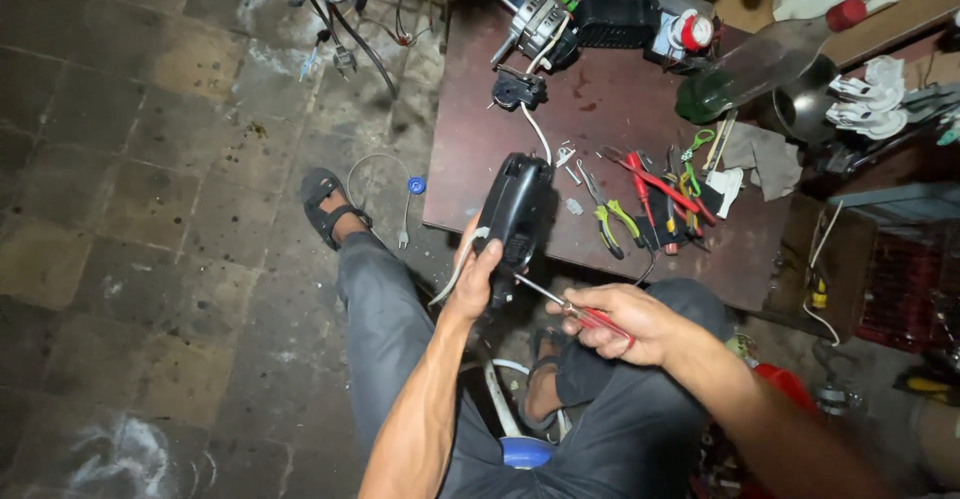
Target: The person disassembles a black handheld electrical appliance, using a screwdriver to remove screws and separate the casing. They manipulate internal wires and components, then reassemble the device by aligning the casing halves and securing them.
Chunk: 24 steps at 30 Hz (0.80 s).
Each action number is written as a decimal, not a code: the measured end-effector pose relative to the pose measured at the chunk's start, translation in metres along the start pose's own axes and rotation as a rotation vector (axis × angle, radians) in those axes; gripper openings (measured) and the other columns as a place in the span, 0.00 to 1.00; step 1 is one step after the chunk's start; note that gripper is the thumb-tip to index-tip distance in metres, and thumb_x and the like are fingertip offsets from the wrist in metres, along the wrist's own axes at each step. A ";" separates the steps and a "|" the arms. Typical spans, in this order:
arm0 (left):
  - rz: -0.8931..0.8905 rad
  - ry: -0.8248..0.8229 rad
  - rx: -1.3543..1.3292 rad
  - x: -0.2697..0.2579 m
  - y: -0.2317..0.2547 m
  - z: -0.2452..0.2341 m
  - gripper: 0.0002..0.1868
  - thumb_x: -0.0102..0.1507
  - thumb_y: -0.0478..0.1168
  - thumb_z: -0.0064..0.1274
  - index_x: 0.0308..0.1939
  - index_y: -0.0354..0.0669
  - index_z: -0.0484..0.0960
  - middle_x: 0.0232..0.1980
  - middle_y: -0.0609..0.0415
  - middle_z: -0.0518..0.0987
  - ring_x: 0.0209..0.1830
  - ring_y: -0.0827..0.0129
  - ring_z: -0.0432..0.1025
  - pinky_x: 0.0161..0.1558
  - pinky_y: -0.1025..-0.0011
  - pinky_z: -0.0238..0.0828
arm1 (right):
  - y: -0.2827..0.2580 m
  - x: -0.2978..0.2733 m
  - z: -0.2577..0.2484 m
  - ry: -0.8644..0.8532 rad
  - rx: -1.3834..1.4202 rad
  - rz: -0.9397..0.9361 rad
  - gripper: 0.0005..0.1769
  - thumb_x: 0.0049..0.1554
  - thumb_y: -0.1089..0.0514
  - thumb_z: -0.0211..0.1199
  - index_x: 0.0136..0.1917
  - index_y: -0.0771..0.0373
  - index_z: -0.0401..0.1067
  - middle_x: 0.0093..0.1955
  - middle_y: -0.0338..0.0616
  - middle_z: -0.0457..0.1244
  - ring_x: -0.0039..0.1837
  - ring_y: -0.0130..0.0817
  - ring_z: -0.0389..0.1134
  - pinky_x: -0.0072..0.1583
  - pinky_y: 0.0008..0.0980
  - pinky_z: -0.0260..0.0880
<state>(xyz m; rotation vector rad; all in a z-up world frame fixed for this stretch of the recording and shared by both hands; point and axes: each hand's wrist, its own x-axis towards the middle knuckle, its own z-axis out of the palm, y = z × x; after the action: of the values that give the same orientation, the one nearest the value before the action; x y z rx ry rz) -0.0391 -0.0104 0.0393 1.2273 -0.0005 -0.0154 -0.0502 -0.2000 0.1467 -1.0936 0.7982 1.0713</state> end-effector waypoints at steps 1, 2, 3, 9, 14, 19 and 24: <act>-0.002 0.002 -0.002 0.001 -0.001 -0.001 0.32 0.66 0.51 0.49 0.72 0.43 0.66 0.67 0.39 0.71 0.67 0.56 0.63 0.71 0.54 0.53 | 0.002 -0.001 0.000 0.002 -0.001 0.002 0.15 0.64 0.55 0.53 0.50 0.72 0.66 0.37 0.52 0.56 0.25 0.19 0.50 0.19 0.11 0.43; 0.004 0.000 0.008 0.003 -0.002 -0.004 0.32 0.67 0.51 0.49 0.72 0.43 0.66 0.68 0.40 0.70 0.68 0.56 0.62 0.71 0.54 0.52 | 0.002 -0.002 0.001 -0.006 0.013 -0.018 0.15 0.64 0.56 0.52 0.51 0.73 0.65 0.37 0.51 0.55 0.26 0.19 0.49 0.19 0.11 0.43; 0.009 -0.001 0.018 0.005 -0.003 -0.006 0.31 0.67 0.51 0.48 0.72 0.43 0.65 0.68 0.40 0.69 0.69 0.56 0.62 0.72 0.54 0.52 | 0.002 -0.002 0.002 -0.015 0.027 -0.038 0.15 0.65 0.56 0.51 0.53 0.73 0.64 0.38 0.51 0.54 0.26 0.19 0.49 0.19 0.11 0.43; -0.002 -0.015 0.093 0.001 -0.023 -0.019 0.31 0.70 0.51 0.44 0.73 0.38 0.63 0.72 0.35 0.66 0.73 0.49 0.58 0.73 0.51 0.48 | 0.026 0.014 -0.002 0.231 -0.345 -0.302 0.21 0.61 0.57 0.58 0.62 0.74 0.72 0.33 0.56 0.61 0.21 0.25 0.53 0.16 0.20 0.47; -0.039 -0.022 0.081 0.002 -0.024 -0.018 0.31 0.70 0.52 0.43 0.74 0.42 0.63 0.71 0.38 0.67 0.70 0.51 0.62 0.71 0.53 0.54 | 0.027 0.014 -0.003 0.442 -1.046 -0.554 0.17 0.56 0.51 0.62 0.57 0.49 0.81 0.41 0.46 0.72 0.45 0.37 0.73 0.45 0.36 0.74; -0.096 -0.026 0.036 0.002 -0.038 -0.021 0.30 0.70 0.52 0.44 0.74 0.46 0.63 0.65 0.37 0.70 0.56 0.52 0.71 0.58 0.54 0.73 | 0.034 0.022 -0.011 0.502 -1.331 -0.615 0.17 0.58 0.47 0.59 0.58 0.45 0.79 0.44 0.41 0.72 0.46 0.39 0.75 0.49 0.39 0.76; -0.096 -0.005 -0.062 -0.003 0.016 -0.003 0.33 0.69 0.52 0.43 0.77 0.49 0.56 0.66 0.36 0.67 0.51 0.54 0.72 0.51 0.59 0.78 | -0.003 -0.006 0.000 0.128 -0.044 -0.073 0.26 0.58 0.56 0.55 0.68 0.68 0.69 0.44 0.55 0.64 0.34 0.29 0.61 0.26 0.18 0.59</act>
<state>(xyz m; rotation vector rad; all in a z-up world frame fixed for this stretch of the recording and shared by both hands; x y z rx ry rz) -0.0420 -0.0017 0.0535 1.1647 0.0538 -0.1013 -0.0494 -0.2017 0.1535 -1.2289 0.8327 0.9687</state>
